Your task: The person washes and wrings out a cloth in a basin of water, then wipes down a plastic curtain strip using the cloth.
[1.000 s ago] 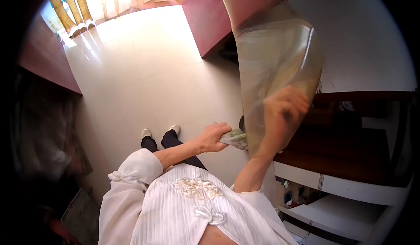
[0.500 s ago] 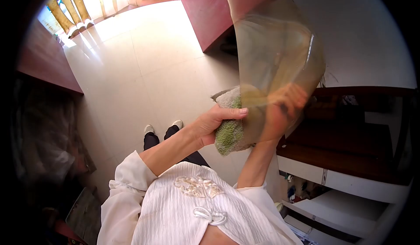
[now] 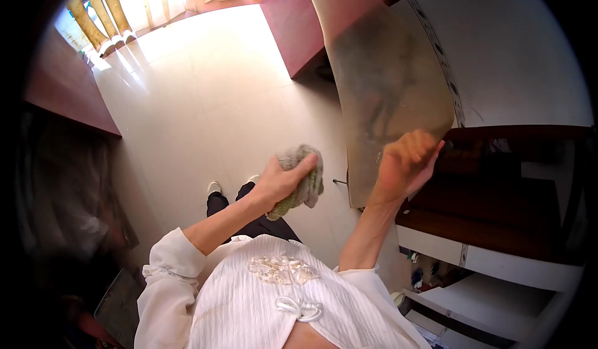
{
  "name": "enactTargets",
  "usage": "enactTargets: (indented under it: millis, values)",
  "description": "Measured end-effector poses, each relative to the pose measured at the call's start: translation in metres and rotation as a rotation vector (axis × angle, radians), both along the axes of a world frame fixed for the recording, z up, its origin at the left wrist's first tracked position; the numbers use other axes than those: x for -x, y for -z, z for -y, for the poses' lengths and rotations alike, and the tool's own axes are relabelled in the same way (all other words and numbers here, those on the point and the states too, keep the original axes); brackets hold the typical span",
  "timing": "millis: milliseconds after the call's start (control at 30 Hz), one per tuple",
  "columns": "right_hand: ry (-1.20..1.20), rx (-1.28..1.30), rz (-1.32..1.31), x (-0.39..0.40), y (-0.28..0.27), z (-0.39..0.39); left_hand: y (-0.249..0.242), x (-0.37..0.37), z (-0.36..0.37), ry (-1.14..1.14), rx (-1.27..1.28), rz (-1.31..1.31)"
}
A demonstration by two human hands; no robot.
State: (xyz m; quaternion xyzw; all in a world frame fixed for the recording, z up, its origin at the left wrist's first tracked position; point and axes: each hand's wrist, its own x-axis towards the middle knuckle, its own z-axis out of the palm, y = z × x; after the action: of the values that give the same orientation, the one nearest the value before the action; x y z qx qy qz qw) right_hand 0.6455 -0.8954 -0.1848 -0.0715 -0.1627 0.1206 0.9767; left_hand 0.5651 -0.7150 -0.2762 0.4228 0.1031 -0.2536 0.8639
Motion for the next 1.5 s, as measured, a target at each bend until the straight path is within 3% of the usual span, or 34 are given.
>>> enactTargets:
  millis: [100, 167, 233, 267, 300, 333, 367, 433, 467, 533, 567, 633, 667, 700, 767, 800, 833, 900, 933, 967, 1067, 1100, 1167, 1200, 1267, 1300, 1333, 1367, 1400, 1433, 1467, 1500]
  values:
    - [0.011, -0.018, -0.008, -0.001, -0.002, 0.005, -0.011, 0.005, -0.016, -0.296, 0.129, 0.011]
    - [-0.012, -0.035, -0.038, 0.000, 0.002, 0.001, -0.028, 0.014, -0.011, -0.273, 0.253, 0.289]
    - [-0.050, -0.167, -0.180, 0.001, 0.007, -0.012, -0.046, 0.017, 0.009, -0.279, -0.126, 0.764]
    - [-0.162, -0.150, -0.073, -0.002, 0.015, -0.018, -0.044, 0.009, 0.028, -0.399, -0.475, 1.138]
    - [-0.305, -0.120, 0.093, -0.007, 0.020, -0.032, -0.057, -0.002, 0.035, -0.430, -0.891, 1.247]
    - [-0.314, -0.123, 0.108, 0.002, 0.017, -0.035, -0.070, -0.015, 0.039, -0.590, -0.612, 1.150]
    - [-0.153, 0.089, 0.139, 0.022, -0.005, -0.048, -0.083, -0.027, 0.039, -0.600, -0.718, 1.133]
    - [0.426, 0.664, -0.151, 0.032, -0.032, -0.071, -0.120, -0.053, 0.030, -0.631, -0.719, 1.075]
    - [0.263, 0.472, -0.060, 0.030, -0.014, -0.057, -0.130, -0.074, 0.023, -0.590, -0.749, 1.080]
    - [0.054, 0.199, -0.157, 0.032, -0.004, -0.056, -0.147, -0.097, 0.019, -0.569, -0.767, 1.026]
    - [0.000, 0.193, -0.011, 0.027, 0.005, -0.050, -0.140, -0.092, 0.021, -0.576, -0.771, 1.029]
    - [0.216, 0.231, -0.012, 0.023, 0.016, -0.029, -0.115, -0.071, 0.034, -0.570, -0.569, 1.145]
    - [0.498, 0.298, -0.367, 0.024, -0.019, -0.056, -0.111, -0.051, 0.037, -0.646, -0.488, 1.171]
    - [0.741, 0.422, -0.752, 0.025, -0.053, -0.082, -0.092, -0.041, 0.039, -0.518, -0.569, 1.160]
    - [-0.093, -0.038, -0.128, 0.011, -0.003, -0.017, -0.072, -0.025, 0.041, -0.457, -0.448, 1.135]
    - [-0.193, -0.361, -0.157, 0.009, -0.011, -0.030, -0.051, -0.021, 0.046, -0.424, -0.409, 1.140]
    - [-0.188, -0.362, -0.157, 0.012, -0.016, -0.033, -0.029, -0.019, 0.049, -0.392, -0.374, 1.145]
    - [-0.224, -0.522, -0.229, 0.015, -0.026, -0.039, 0.012, -0.024, 0.054, -0.282, -0.456, 0.918]
    - [-0.269, -0.543, -0.215, 0.018, -0.035, -0.042, 0.036, -0.017, 0.061, -0.189, -1.000, 1.026]
    - [-0.272, -0.532, -0.212, 0.020, -0.042, -0.040, 0.053, -0.014, 0.057, -0.194, -0.478, 0.532]
    - [-0.176, -0.264, 0.010, 0.020, -0.050, -0.024, 0.077, -0.016, 0.041, -0.613, -0.049, 0.197]
    - [-0.169, -0.259, -0.002, 0.020, -0.048, -0.019, 0.048, -0.017, 0.025, -0.660, 0.161, 0.038]
    - [-0.058, -0.011, 0.098, 0.019, -0.044, -0.014, 0.013, -0.020, -0.002, -0.638, 0.216, 0.124]
    - [-0.064, -0.012, 0.096, 0.018, -0.041, -0.013, -0.012, -0.018, -0.006, -0.615, 0.190, 0.239]
    - [0.127, 0.357, 0.242, 0.017, -0.036, -0.012, -0.047, -0.013, 0.002, -0.503, 0.027, 0.558]
    - [0.117, 0.355, 0.248, 0.020, -0.039, -0.020, -0.057, -0.015, 0.006, -0.454, -0.426, 0.988]
    - [0.268, 0.485, -0.056, 0.026, -0.042, -0.033, -0.069, -0.019, 0.011, -0.370, -0.901, 1.387]
    - [0.415, 0.611, -0.363, 0.031, -0.044, -0.040, -0.095, -0.027, 0.022, -0.292, -0.300, 1.155]
    - [0.379, 0.558, -0.298, 0.037, -0.045, -0.044, -0.099, -0.042, 0.034, -0.593, -0.529, 1.372]
    - [0.339, 0.505, -0.234, 0.044, -0.046, -0.048, -0.119, -0.046, 0.035, -0.711, -0.493, 1.315]
    - [0.296, 0.454, -0.172, 0.049, -0.047, -0.053, -0.139, -0.055, 0.032, -0.710, -0.513, 1.238]
    - [0.420, 0.480, -0.099, 0.047, -0.038, -0.050, -0.151, -0.063, 0.030, -0.692, -0.524, 1.155]
